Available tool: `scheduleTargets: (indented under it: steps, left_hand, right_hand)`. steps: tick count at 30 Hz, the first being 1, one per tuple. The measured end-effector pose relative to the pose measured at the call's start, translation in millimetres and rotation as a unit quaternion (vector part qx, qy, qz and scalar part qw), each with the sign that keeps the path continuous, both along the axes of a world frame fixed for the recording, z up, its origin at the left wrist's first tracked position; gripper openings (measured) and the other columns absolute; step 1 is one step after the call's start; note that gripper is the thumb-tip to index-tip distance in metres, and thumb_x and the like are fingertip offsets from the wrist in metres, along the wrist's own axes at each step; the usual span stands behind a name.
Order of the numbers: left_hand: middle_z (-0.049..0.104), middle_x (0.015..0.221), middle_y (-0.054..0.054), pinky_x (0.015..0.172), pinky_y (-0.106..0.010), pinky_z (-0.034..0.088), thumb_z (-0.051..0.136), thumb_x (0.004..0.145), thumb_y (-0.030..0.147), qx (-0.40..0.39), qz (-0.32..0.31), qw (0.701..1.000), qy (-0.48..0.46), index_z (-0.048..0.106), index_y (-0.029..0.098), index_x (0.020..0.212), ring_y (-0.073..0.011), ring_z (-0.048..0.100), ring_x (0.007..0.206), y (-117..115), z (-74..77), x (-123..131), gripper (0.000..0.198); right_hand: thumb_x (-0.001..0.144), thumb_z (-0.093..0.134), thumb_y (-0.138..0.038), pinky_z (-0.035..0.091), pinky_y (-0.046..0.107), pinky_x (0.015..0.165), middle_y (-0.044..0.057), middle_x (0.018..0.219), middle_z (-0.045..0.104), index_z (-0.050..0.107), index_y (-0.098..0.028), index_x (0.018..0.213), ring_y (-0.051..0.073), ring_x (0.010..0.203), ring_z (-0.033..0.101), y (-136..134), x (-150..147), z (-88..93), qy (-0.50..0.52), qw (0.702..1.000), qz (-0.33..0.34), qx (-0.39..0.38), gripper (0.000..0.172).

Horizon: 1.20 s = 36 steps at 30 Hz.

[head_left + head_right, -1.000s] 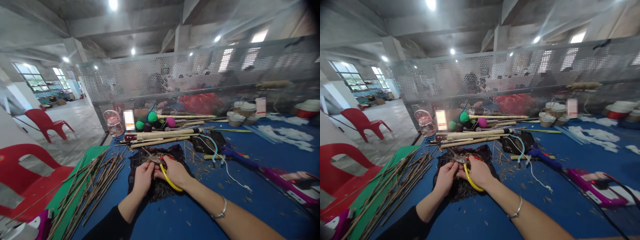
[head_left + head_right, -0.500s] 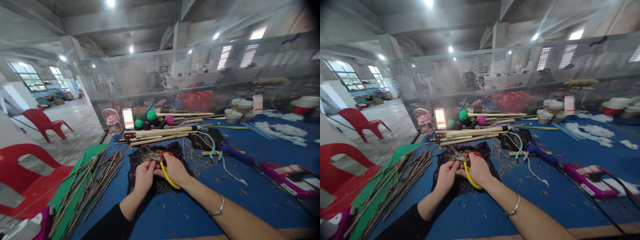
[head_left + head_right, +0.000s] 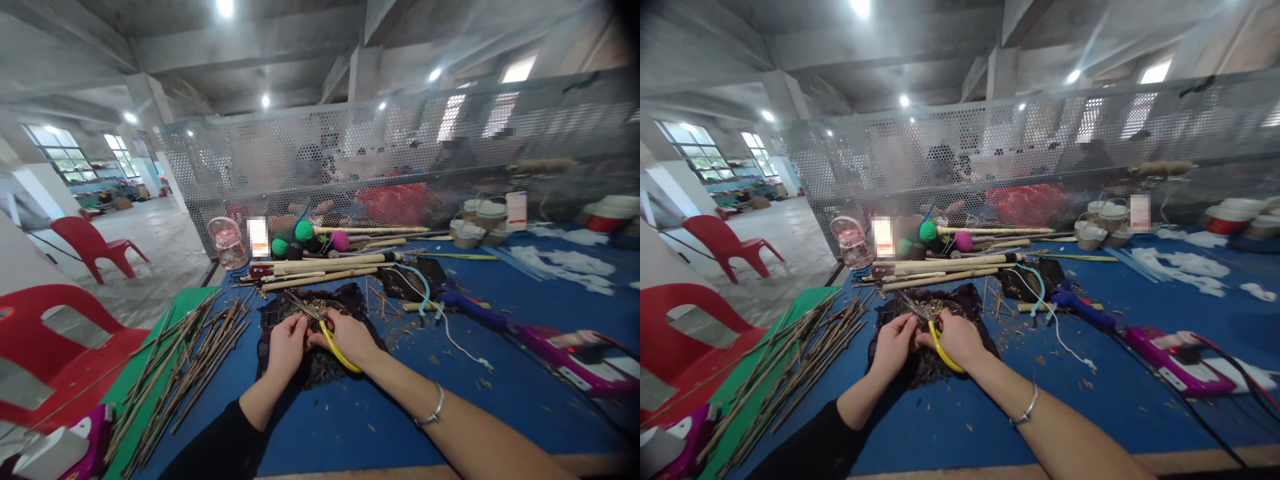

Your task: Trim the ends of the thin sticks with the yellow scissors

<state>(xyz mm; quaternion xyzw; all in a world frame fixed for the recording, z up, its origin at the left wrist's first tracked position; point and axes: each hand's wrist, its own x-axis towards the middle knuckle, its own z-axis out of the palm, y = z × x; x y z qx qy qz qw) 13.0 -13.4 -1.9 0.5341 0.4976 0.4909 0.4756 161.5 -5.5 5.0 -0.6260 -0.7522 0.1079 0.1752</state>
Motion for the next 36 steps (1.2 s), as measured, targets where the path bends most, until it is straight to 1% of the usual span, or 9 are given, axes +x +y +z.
scheduleTargets:
  steps: [3, 6, 9, 11, 14, 21, 27, 32, 36]
  left_hand:
    - [0.045, 0.049, 0.005, 0.039, -0.018, 0.027, 0.051, 0.074, 0.048, -0.011, 0.017, 0.999, -0.038, 0.059, 0.014, 0.075, -0.0058, 0.035, 0.039, 1.0, 1.8, 0.4, 0.035]
    - [0.039, 0.05, 0.007, 0.038, -0.017, 0.021, 0.052, 0.074, 0.046, -0.037, 0.023, 0.991, -0.126, 0.058, 0.014, 0.084, -0.0041, 0.028, 0.039, 1.7, 2.8, 1.9, 0.034]
    - [0.042, 0.057, 0.006, 0.04, -0.016, 0.022, 0.055, 0.073, 0.04, -0.044, 0.0, 0.977, -0.207, 0.056, 0.015, 0.088, -0.0031, 0.029, 0.042, 0.9, 3.3, 4.3, 0.029]
    - [0.046, 0.06, 0.005, 0.044, -0.015, 0.027, 0.057, 0.073, 0.037, -0.027, -0.016, 0.975, -0.22, 0.054, 0.015, 0.08, -0.0029, 0.034, 0.046, -0.3, 3.1, 5.8, 0.024]
    - [0.05, 0.06, 0.003, 0.049, -0.016, 0.034, 0.057, 0.073, 0.038, -0.018, -0.04, 0.979, -0.201, 0.051, 0.014, 0.07, -0.0039, 0.041, 0.048, -1.1, 1.2, 7.1, 0.025]
    - [0.064, 0.072, -0.006, 0.064, -0.027, 0.046, 0.057, 0.072, 0.036, -0.012, -0.051, 0.995, -0.091, 0.059, 0.013, 0.078, -0.0145, 0.058, 0.064, 0.2, -1.7, 4.1, 0.024]
    - [0.065, 0.073, -0.005, 0.063, -0.025, 0.045, 0.053, 0.074, 0.036, 0.033, -0.029, 0.999, 0.008, 0.063, 0.014, 0.074, -0.0157, 0.059, 0.065, -6.1, 3.7, 2.6, 0.023]
    - [0.064, 0.07, -0.004, 0.058, -0.022, 0.043, 0.05, 0.076, 0.038, 0.027, -0.053, 0.998, 0.003, 0.061, 0.014, 0.071, -0.0126, 0.055, 0.059, -4.0, -1.7, 1.4, 0.027]
    - [0.064, 0.071, -0.004, 0.056, -0.021, 0.042, 0.051, 0.075, 0.039, 0.024, -0.043, 0.999, -0.009, 0.059, 0.014, 0.072, -0.0115, 0.053, 0.058, -2.6, -2.5, 0.5, 0.026]
  right_hand:
    - [0.065, 0.05, -0.07, 0.034, 0.026, 0.056, 0.005, 0.075, 0.065, 0.053, -0.021, 0.086, 0.022, 0.072, 0.062, 1.2, 2.3, 1.6, -0.007, 1.0, -0.002, 0.008, 0.053]
    - [0.068, 0.049, -0.067, 0.034, 0.026, 0.057, 0.007, 0.077, 0.065, 0.053, -0.02, 0.088, 0.023, 0.073, 0.062, 1.7, 4.1, 3.7, -0.016, 1.0, -0.01, 0.016, 0.052]
    - [0.07, 0.048, -0.066, 0.034, 0.026, 0.057, 0.007, 0.078, 0.065, 0.051, -0.019, 0.089, 0.023, 0.073, 0.062, 1.3, 5.3, 4.7, -0.015, 1.0, -0.009, 0.012, 0.05]
    - [0.069, 0.05, -0.065, 0.035, 0.026, 0.058, 0.006, 0.08, 0.065, 0.05, -0.02, 0.092, 0.023, 0.075, 0.062, 0.7, 5.9, 4.3, -0.003, 1.0, 0.0, 0.011, 0.051]
    - [0.066, 0.054, -0.064, 0.036, 0.026, 0.059, 0.006, 0.085, 0.064, 0.048, -0.02, 0.095, 0.022, 0.077, 0.062, -0.4, 6.6, 2.7, 0.021, 0.999, 0.021, 0.014, 0.054]
    - [0.062, 0.059, -0.063, 0.038, 0.028, 0.065, 0.007, 0.089, 0.059, 0.048, -0.019, 0.092, 0.021, 0.081, 0.058, -1.3, 7.0, 1.1, 0.037, 0.995, 0.069, 0.06, 0.055]
    - [0.061, 0.058, -0.066, 0.037, 0.03, 0.067, 0.009, 0.091, 0.058, 0.048, -0.018, 0.091, 0.023, 0.083, 0.056, -3.1, 7.3, 8.3, 0.018, 0.994, 0.079, 0.077, 0.058]
    - [0.063, 0.056, -0.066, 0.035, 0.026, 0.06, 0.005, 0.08, 0.062, 0.048, -0.019, 0.092, 0.022, 0.075, 0.061, -2.6, 8.9, 10.2, 0.027, 0.998, 0.052, 0.01, 0.056]
    - [0.062, 0.057, -0.067, 0.035, 0.026, 0.06, 0.006, 0.081, 0.064, 0.05, -0.019, 0.095, 0.023, 0.077, 0.062, -2.0, 8.3, 11.0, 0.013, 0.999, 0.037, -0.011, 0.058]
